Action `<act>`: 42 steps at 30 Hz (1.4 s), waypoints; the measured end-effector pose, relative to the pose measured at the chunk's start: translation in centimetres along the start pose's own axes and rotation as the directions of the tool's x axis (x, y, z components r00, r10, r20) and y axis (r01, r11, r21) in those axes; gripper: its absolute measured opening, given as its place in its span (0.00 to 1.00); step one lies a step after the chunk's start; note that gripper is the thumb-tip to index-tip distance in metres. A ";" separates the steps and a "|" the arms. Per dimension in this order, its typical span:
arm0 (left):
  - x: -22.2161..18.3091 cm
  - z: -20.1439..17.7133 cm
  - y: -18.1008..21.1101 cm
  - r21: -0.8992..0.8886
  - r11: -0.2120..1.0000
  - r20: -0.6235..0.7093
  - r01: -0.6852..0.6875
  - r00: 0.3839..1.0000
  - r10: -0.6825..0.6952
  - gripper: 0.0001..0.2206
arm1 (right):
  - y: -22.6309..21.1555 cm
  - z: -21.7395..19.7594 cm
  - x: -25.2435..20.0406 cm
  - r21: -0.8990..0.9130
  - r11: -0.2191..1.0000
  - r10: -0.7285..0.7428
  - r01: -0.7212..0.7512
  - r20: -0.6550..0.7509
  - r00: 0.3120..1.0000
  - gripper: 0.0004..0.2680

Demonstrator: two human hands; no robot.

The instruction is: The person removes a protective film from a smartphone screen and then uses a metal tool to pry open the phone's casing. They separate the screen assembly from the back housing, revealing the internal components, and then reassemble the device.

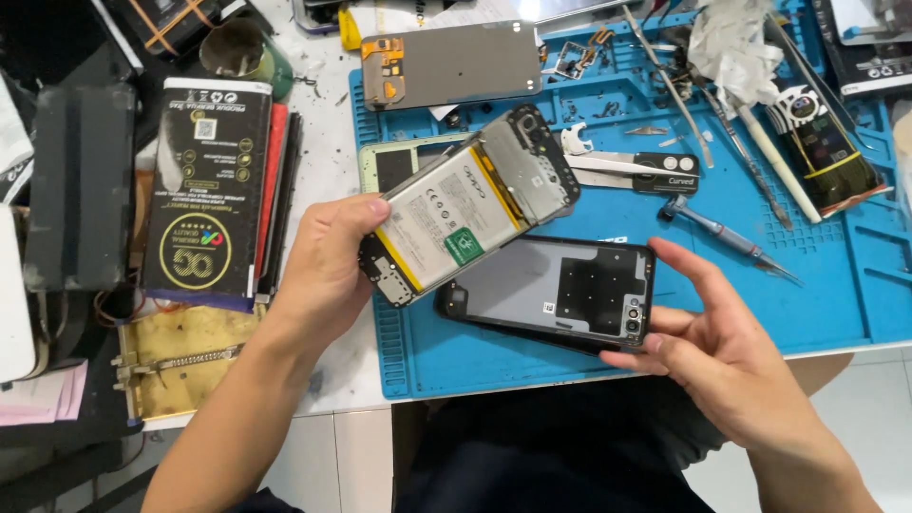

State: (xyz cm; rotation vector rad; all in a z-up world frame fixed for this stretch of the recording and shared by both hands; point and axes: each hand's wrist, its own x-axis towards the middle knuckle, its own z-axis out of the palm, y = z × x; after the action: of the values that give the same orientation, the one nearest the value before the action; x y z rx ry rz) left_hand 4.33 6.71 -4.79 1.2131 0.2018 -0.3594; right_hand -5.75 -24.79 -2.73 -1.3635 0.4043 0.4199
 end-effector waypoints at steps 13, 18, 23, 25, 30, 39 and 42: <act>-0.4 0.8 -0.1 0.075 0.995 0.090 0.070 0.993 -0.077 0.13 | 0.5 0.7 -0.3 -0.428 0.903 -0.102 0.032 -0.142 0.985 0.40; -0.6 1.1 -0.5 0.033 0.998 0.135 0.062 0.989 -0.065 0.14 | 0.1 1.3 0.3 -0.673 0.733 -0.055 -0.099 -0.203 0.978 0.38; -0.9 1.7 -0.6 0.103 0.994 0.156 0.034 0.987 -0.050 0.14 | -0.2 1.5 0.6 -0.840 0.517 -0.020 -0.165 -0.204 0.979 0.40; -1.0 1.9 -0.7 0.091 0.995 0.169 0.028 0.985 -0.043 0.15 | 0.4 0.9 0.7 -0.888 0.456 -0.130 -0.063 -0.137 0.982 0.44; -1.3 2.6 -1.9 0.030 0.994 0.222 0.102 0.969 -0.106 0.18 | 1.1 1.2 1.3 -0.935 0.095 -0.604 0.342 0.218 0.766 0.46; -2.1 2.7 -1.6 -0.137 0.976 0.373 0.170 0.922 -0.109 0.22 | 0.7 6.2 3.0 -0.912 -0.197 -0.712 0.361 0.386 0.587 0.42; -2.3 2.6 -1.4 -0.154 0.971 0.378 0.181 0.919 -0.111 0.22 | 1.1 6.9 2.9 -0.880 -0.219 -0.708 0.423 0.441 0.551 0.38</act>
State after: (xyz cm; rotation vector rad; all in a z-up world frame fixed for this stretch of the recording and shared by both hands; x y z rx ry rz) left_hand 1.61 4.23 -4.38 0.9273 0.0005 -0.6773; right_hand -3.62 -17.65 -4.03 -2.7718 -0.6094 -0.5109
